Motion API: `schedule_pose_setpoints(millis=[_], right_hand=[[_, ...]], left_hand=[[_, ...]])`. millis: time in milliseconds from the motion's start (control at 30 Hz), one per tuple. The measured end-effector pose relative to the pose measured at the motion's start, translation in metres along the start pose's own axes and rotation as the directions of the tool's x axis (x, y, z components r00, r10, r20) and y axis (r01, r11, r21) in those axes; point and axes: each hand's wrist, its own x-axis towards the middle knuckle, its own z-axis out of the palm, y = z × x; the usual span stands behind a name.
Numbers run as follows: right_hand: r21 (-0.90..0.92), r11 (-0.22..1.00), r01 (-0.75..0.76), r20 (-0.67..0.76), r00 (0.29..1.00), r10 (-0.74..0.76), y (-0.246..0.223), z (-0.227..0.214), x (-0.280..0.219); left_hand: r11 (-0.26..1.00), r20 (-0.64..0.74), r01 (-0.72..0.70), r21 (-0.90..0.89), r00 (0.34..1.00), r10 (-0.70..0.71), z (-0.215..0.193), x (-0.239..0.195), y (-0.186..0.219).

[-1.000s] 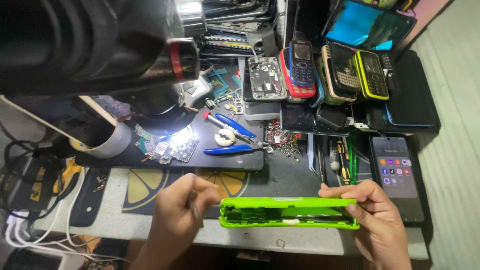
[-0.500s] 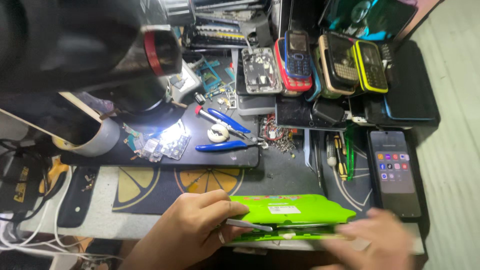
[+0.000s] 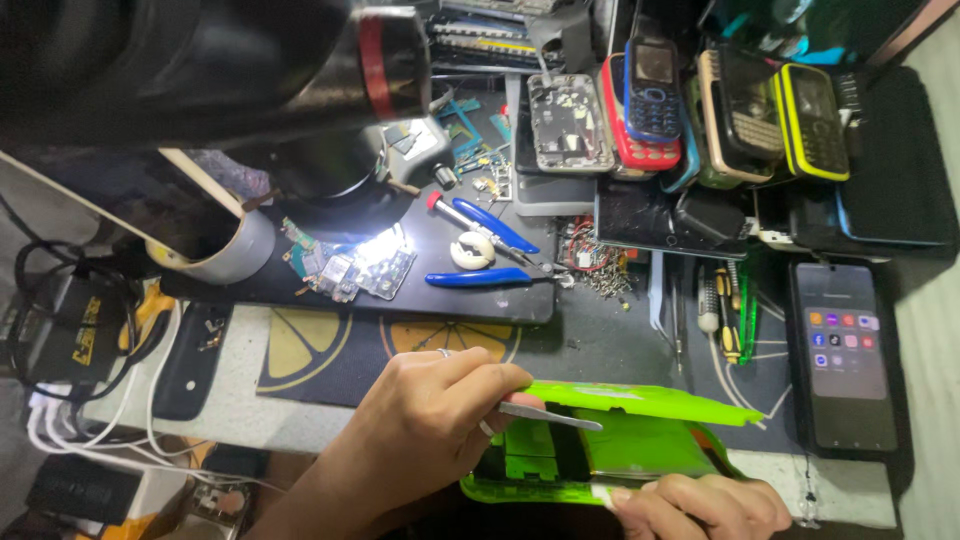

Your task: The person disassembles a green-cased tablet by prying open the case, removing the back cover, and detaching internal components using a metal spudger. The person then reassembles the tablet by reconnecting the battery and securing the back cover.

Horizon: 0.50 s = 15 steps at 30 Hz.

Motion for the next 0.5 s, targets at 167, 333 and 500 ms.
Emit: schedule_pose_setpoints(millis=[167, 333, 500], right_hand=[[-0.020, 0.999, -0.030, 0.053, 0.998, 0.031, -0.002, -0.001, -0.007], [-0.015, 1.000, -0.022, 0.104, 0.994, 0.024, 0.003, -0.003, -0.009], [0.000, 0.999, -0.032, 0.169, 0.985, 0.032, 0.001, -0.008, -0.015]], left_hand=[[1.000, 0.001, -0.006, 0.009, 1.000, 0.006, 0.000, 0.001, -0.002], [0.999, -0.026, -0.014, 0.039, 1.000, 0.015, 0.003, 0.000, -0.003], [0.996, -0.076, -0.016, 0.088, 0.997, 0.023, 0.006, 0.002, -0.004]])
